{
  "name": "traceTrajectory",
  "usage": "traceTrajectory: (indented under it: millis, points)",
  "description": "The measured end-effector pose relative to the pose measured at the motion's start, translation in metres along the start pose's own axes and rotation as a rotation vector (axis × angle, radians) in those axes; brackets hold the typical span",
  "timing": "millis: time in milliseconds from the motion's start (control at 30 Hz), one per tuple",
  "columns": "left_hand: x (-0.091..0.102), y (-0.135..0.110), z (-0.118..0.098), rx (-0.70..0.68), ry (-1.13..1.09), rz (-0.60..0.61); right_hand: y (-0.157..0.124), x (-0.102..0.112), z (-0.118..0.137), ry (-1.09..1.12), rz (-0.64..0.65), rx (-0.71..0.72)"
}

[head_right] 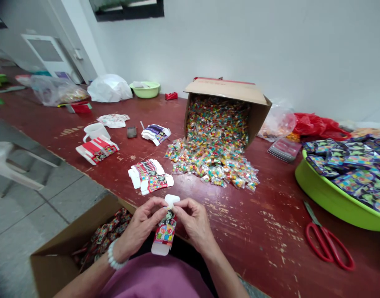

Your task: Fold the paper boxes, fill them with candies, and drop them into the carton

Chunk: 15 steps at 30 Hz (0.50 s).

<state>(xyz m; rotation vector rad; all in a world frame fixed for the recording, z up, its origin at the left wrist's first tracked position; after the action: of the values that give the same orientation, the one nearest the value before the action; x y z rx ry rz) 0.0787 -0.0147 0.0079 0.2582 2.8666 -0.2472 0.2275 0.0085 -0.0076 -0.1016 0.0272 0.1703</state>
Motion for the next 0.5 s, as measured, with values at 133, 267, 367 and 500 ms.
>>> traceTrajectory:
  millis: [133, 267, 367, 500]
  points:
    - [0.0020, 0.0004, -0.0043, -0.072, 0.086, -0.005, 0.0020, -0.0026, 0.0001, 0.137, -0.011, -0.023]
    - [0.0058, 0.0001, -0.0052, -0.084, 0.097, -0.018, 0.0010, -0.0053, 0.0042, 0.112, 0.011, 0.026]
    - [0.0083, 0.0001, -0.0043, -0.077, 0.060, -0.065, -0.0017, -0.0023, 0.0056, 0.049, -0.073, 0.099]
    - [0.0090, -0.0006, -0.0021, -0.067, 0.001, -0.104, -0.0045, -0.0045, 0.0061, -0.135, -0.027, 0.155]
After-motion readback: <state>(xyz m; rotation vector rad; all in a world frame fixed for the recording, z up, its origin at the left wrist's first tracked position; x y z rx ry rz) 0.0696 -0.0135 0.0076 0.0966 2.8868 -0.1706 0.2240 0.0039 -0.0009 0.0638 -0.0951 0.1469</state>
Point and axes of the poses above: each hand's wrist, its own y-axis towards the middle knuckle, its own x-axis out of the back of the hand, z = x × y, the point moved 5 cm from there along y, towards the middle knuckle, and after that the axes turned 8 degrees about -y, right-handed, at the moved point
